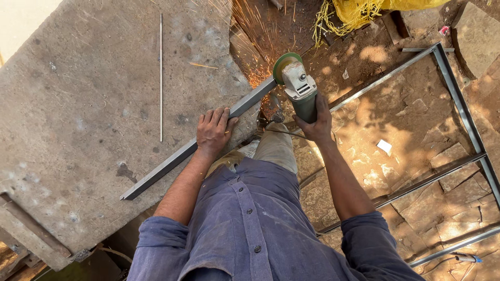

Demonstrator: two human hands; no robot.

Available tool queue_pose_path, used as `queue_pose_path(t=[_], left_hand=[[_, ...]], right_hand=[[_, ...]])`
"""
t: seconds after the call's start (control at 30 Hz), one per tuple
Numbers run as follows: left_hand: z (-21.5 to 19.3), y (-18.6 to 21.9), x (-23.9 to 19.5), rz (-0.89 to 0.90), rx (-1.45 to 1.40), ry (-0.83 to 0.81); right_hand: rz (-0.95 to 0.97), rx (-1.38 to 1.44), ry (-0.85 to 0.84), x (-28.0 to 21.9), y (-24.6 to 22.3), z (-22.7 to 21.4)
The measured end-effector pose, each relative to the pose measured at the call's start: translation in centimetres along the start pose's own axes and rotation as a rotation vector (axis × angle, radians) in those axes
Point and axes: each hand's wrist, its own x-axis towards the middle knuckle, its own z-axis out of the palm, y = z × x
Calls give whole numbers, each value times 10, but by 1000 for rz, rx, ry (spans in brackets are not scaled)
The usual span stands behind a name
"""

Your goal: The person attaches a disc to an angle grinder and uses it to cut a metal bar positioned against a large metal frame on the ground.

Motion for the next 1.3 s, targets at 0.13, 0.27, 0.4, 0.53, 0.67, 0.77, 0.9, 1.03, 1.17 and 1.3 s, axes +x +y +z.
queue_pose_path(t=[0.13,0.27,0.4,0.53,0.67,0.77,0.9,1.03,1.17,1.3], left_hand=[[-1,0,0,-4,4,5],[2,1,-1,-2,8,15],[3,0,-3,-6,23,10],[4,0,-4,-11,22,0],[6,0,-5,1,53,15],[8,0,-4,-8,50,11],[6,3,-6,-34,25,54],[5,3,-3,-37,21,60],[1,5,-3,-68,-13,52],[0,7,2,-137,-80,54]], right_hand=[[-24,-5,9,-1,1,1],[-22,-21,2,2,4,-1],[-32,13,-16,4,3,-2],[-73,-17,-1,4,2,-1],[-59,-34,-3,10,-1,4],[-112,-117,6,19,-3,8],[-66,-112,-54,22,-9,4],[13,-57,-65,14,-8,-7],[99,16,-70,-4,-1,-11],[229,178,-63,-12,10,-20]])
